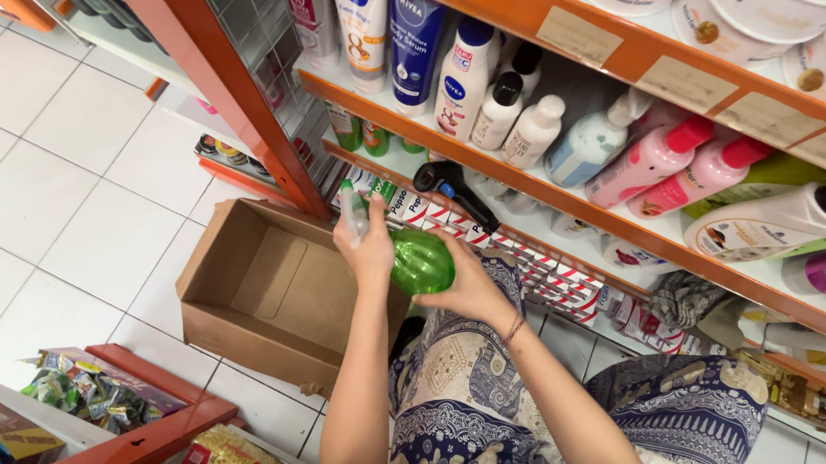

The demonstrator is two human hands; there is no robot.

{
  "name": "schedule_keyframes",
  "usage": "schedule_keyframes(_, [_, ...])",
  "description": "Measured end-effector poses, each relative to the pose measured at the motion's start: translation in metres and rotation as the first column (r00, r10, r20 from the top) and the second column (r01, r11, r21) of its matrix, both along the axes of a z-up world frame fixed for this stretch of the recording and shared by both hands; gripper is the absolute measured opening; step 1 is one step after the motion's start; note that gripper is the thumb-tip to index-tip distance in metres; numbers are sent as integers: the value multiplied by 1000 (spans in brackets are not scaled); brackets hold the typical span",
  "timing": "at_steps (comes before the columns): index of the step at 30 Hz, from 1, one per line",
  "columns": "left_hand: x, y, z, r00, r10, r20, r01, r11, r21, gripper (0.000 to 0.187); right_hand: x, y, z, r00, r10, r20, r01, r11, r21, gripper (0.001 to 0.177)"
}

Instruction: The person cleans the front edges of store shelves using a cloth and a spray bottle. They wipe multiple shelves containing personal care products and snacks, occasionally spraying the cloth with liquid from a green bottle.

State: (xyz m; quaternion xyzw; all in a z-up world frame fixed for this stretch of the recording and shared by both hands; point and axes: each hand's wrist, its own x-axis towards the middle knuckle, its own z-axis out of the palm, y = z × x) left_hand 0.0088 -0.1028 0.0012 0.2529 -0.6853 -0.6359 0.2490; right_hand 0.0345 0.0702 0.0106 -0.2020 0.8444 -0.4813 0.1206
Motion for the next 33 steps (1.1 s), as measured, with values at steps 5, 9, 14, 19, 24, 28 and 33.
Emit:
schedule_keyframes(5, [20,13,59,975,-98,-201,80,993,-92,17,11,8,23,999,19,-43,-21,999,-46,114])
schedule_keyframes(9, [33,46,151,916,-287,-281,231,949,-216,16,14,32,64,948,-25,-319,-28,987,-160,111])
schedule_keyframes(14, [43,99,269,763,-490,-421,286,840,-460,26,11,77,116,841,-255,-477,34,905,-423,119])
schedule_keyframes(19, [25,170,336,610,-659,-439,392,733,-555,27,13,123,156,753,-493,-436,184,793,-580,111])
schedule_keyframes(24, [20,236,355,481,-753,-450,460,653,-601,29,40,161,178,674,-686,-274,390,646,-656,94])
schedule_keyframes(28, [27,279,357,436,-819,-373,563,571,-597,34,59,191,186,590,-770,-245,487,581,-652,89])
schedule_keyframes(33, [44,325,357,279,-843,-459,618,524,-586,46,83,226,190,513,-830,-218,495,494,-715,97])
